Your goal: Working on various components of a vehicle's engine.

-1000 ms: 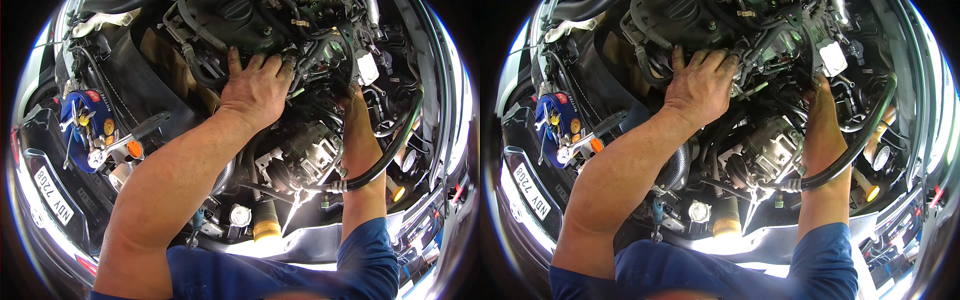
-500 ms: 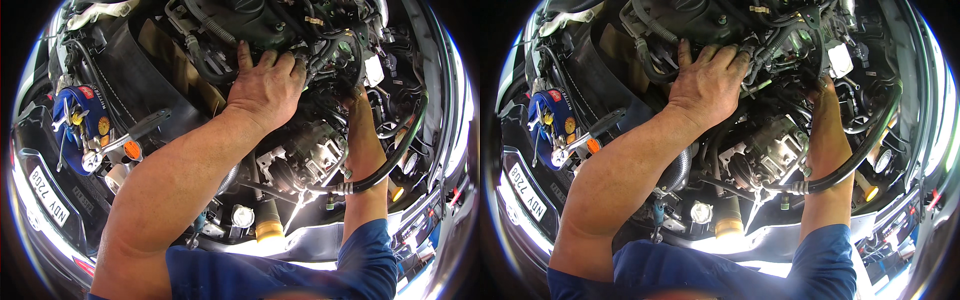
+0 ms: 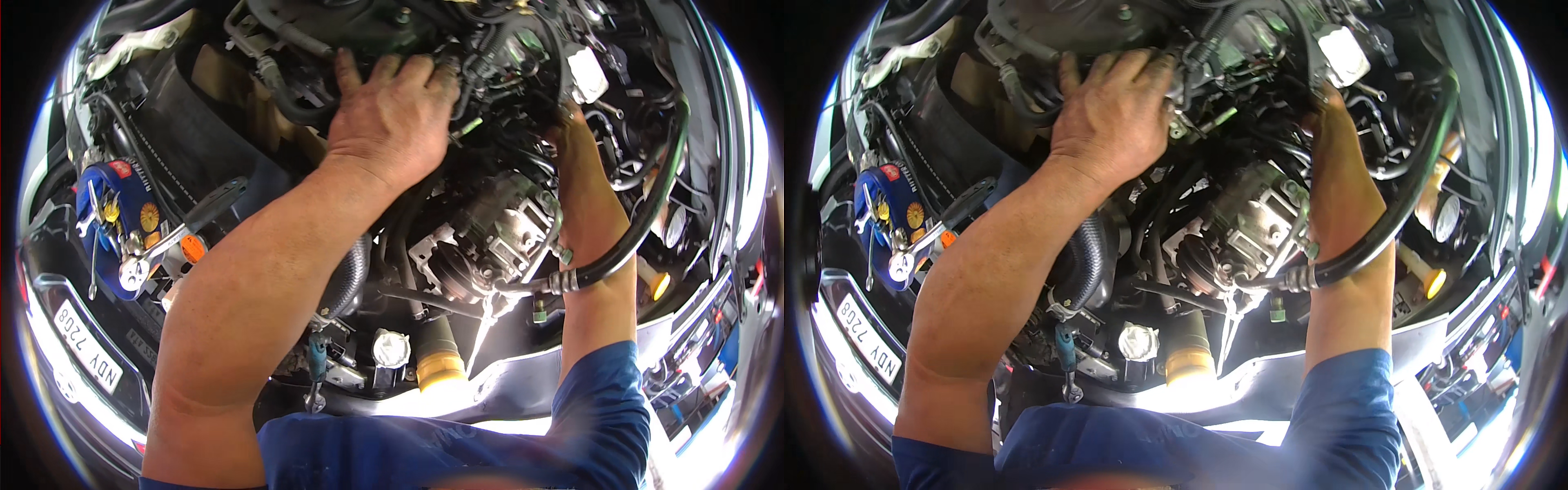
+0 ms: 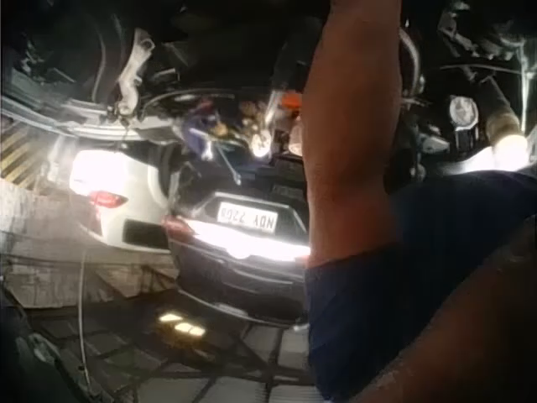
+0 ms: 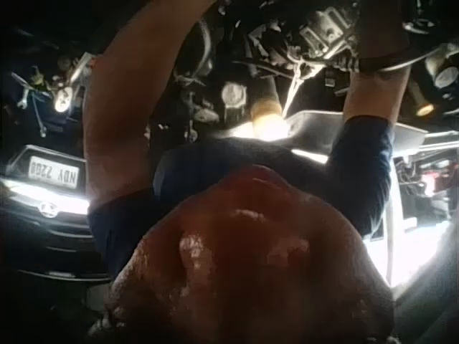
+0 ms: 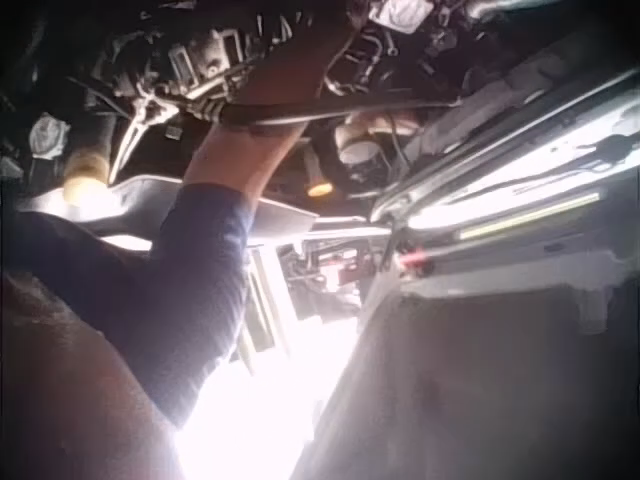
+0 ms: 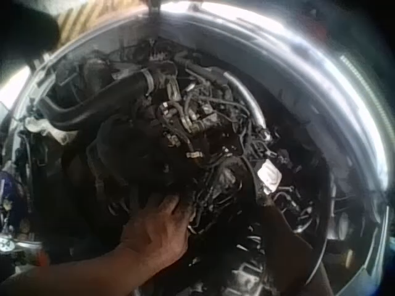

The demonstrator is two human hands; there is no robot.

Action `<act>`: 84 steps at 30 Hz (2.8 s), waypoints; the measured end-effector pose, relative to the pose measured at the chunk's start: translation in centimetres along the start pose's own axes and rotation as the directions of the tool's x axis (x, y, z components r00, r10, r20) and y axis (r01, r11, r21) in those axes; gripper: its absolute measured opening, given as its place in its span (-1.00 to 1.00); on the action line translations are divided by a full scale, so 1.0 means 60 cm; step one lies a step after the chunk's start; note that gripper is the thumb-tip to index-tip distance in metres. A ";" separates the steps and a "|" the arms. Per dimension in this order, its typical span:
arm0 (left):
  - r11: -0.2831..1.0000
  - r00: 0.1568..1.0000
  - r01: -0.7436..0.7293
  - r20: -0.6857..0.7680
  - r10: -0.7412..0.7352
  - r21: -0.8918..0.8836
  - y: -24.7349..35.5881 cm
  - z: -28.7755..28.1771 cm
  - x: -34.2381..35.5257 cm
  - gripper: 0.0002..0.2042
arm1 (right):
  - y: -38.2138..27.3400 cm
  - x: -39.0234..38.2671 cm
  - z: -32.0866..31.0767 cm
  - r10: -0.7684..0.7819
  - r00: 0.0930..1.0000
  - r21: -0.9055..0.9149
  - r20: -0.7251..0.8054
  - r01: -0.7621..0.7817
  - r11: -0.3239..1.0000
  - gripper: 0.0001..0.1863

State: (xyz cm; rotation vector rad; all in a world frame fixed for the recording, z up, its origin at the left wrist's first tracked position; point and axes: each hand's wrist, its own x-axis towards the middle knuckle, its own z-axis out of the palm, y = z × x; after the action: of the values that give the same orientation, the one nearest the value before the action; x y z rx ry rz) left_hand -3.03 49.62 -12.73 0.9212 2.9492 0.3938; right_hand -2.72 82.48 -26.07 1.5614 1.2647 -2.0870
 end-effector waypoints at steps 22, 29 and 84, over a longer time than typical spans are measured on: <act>0.998 1.000 -0.001 0.001 0.001 0.057 0.003 -0.002 -0.003 -0.59 | 0.008 0.066 -0.038 -0.102 0.971 -0.081 0.214 0.121 0.989 -0.75; 0.999 1.000 0.014 0.000 -0.014 0.047 0.008 -0.008 -0.007 -0.58 | 0.010 0.063 -0.037 -0.117 0.965 -0.157 0.236 0.156 0.975 -0.75; 0.250 0.790 0.433 0.230 -0.569 -0.866 0.227 0.352 0.124 -0.70 | 0.008 0.009 -0.046 -0.164 0.972 -0.060 0.170 0.176 0.982 -0.89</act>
State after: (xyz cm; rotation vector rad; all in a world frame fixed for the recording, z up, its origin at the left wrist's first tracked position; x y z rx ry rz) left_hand 0.53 69.48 -29.44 -0.2394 2.2323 1.7592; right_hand -0.77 84.43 -26.91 1.2603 1.4428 -2.1910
